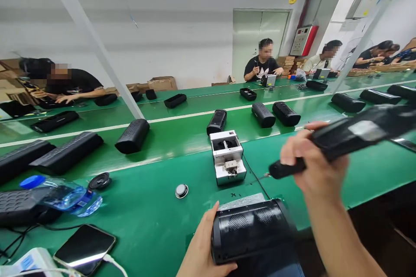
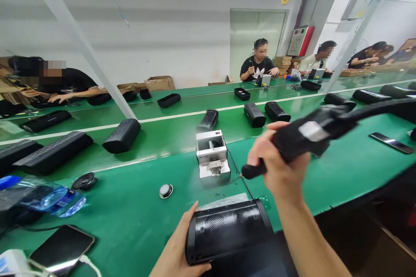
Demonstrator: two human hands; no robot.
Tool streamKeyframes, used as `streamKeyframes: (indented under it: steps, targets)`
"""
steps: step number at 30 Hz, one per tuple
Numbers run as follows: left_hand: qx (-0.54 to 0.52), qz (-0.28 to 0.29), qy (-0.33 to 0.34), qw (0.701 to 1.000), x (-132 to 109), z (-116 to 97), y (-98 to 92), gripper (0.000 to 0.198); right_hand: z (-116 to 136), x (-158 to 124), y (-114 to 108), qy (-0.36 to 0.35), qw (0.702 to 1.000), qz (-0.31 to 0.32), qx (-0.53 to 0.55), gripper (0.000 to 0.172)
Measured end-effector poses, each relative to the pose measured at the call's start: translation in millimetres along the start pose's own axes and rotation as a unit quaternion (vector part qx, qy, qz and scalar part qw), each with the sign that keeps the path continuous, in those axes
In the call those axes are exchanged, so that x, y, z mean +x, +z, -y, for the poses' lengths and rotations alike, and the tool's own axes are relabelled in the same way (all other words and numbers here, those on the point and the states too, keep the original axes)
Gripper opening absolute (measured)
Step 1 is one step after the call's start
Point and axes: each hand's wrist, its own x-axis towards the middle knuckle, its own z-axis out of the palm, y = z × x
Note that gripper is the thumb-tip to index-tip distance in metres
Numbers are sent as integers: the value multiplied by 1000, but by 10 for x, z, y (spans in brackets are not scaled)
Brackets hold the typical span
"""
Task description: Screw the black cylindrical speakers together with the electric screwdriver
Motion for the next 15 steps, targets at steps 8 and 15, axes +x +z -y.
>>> streamKeyframes:
  steps: [8,15]
  targets:
    - [-75,-26,-16,997,28,267,334,162,-680,99,662,12,997,66,-41,62]
    - [-91,-14,10,996,33,392,411,164,-824,163,808,47,995,42,-80,66]
